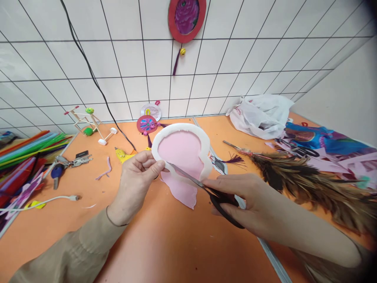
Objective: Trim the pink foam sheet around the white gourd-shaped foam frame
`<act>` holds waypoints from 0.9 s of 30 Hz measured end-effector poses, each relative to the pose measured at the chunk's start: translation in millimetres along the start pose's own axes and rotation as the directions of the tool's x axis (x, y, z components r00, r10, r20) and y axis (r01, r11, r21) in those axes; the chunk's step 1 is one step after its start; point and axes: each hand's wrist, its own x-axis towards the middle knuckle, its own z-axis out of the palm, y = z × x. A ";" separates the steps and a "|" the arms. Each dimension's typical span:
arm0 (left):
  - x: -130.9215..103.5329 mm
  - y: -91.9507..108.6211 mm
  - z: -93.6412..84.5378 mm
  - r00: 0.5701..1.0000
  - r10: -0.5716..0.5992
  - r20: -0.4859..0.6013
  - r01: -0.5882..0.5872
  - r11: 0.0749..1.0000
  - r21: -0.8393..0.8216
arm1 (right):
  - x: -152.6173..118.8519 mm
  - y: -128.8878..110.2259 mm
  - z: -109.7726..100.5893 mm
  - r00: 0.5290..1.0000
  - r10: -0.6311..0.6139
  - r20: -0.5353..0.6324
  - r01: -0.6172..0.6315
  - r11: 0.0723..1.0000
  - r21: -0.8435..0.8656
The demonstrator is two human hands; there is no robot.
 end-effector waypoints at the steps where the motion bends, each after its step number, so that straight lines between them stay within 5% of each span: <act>1: -0.1 -0.1 -0.2 1.000 0.000 0.002 0.000 1.000 -0.002 | -0.2 0.1 0.0 1.000 -0.001 0.018 0.001 1.000 0.000; 27: -0.7 -0.5 0.8 1.000 0.008 0.011 -0.007 0.999 -0.050 | -2.8 3.8 -1.5 1.000 -0.020 0.024 0.020 1.000 -0.001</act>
